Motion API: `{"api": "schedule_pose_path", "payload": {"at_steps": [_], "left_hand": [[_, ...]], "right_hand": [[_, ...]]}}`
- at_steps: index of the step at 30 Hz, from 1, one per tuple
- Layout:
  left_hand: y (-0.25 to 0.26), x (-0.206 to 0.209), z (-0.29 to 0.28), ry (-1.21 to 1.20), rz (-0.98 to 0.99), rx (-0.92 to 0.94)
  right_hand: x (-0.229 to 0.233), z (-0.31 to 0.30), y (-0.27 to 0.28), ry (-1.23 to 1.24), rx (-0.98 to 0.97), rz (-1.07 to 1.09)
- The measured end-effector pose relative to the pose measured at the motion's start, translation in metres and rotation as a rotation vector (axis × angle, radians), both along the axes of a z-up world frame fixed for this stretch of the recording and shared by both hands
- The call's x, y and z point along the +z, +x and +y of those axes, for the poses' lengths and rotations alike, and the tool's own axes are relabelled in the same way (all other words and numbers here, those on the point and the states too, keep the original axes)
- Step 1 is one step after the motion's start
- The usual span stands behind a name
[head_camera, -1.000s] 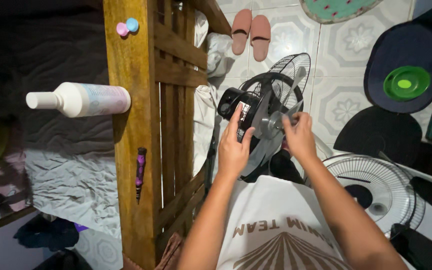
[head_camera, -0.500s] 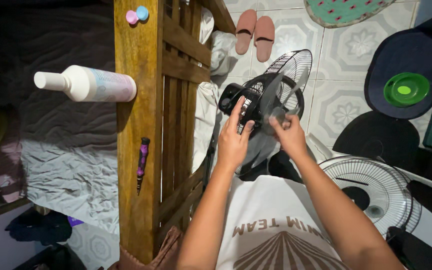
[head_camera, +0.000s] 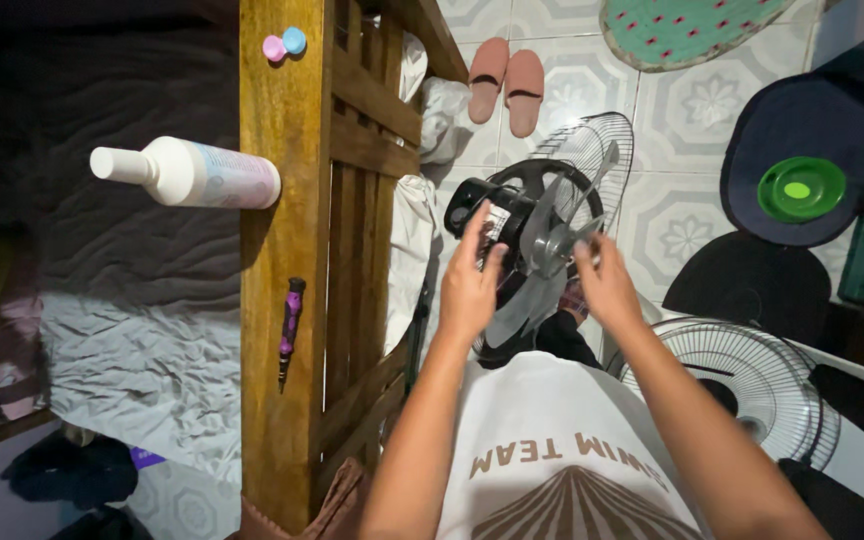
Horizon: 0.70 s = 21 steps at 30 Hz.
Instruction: The person disassembles and reassembles a black electric fan by hand. They remove the front grille, detach the fan blades, then reattach the blades and secure the front grille back onto the fan housing.
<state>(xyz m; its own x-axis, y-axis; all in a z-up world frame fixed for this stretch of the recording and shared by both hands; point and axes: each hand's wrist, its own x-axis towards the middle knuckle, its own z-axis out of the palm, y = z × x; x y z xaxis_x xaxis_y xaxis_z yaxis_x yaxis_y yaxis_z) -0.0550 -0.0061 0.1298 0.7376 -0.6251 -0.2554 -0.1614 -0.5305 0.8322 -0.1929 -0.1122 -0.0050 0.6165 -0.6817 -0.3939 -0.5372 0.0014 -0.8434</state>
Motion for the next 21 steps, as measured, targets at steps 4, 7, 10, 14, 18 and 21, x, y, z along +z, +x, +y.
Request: {"api": "schedule_pose_path", "payload": {"at_steps": [4, 7, 10, 14, 18, 21], "left_hand": [[0.012, -0.006, 0.008, -0.089, -0.035, 0.03], [0.012, -0.007, 0.011, -0.077, -0.022, 0.004], [0.009, -0.003, 0.008, -0.084, 0.028, 0.014], [0.007, 0.006, 0.005, -0.144, -0.126, -0.095], [0.011, 0.012, 0.001, -0.148, -0.166, -0.093], [0.013, 0.017, 0.001, -0.15, -0.223, -0.076]], "right_hand": [[0.034, 0.011, 0.003, -0.415, 0.214, -0.225], [0.042, 0.012, 0.019, -0.361, 0.102, -0.151], [0.04, 0.01, 0.023, -0.314, 0.11, -0.155], [0.03, 0.012, 0.021, -0.26, 0.086, -0.121], [0.014, 0.017, 0.01, -0.033, 0.043, -0.123], [0.0, 0.021, 0.005, 0.221, -0.063, -0.269]]}}
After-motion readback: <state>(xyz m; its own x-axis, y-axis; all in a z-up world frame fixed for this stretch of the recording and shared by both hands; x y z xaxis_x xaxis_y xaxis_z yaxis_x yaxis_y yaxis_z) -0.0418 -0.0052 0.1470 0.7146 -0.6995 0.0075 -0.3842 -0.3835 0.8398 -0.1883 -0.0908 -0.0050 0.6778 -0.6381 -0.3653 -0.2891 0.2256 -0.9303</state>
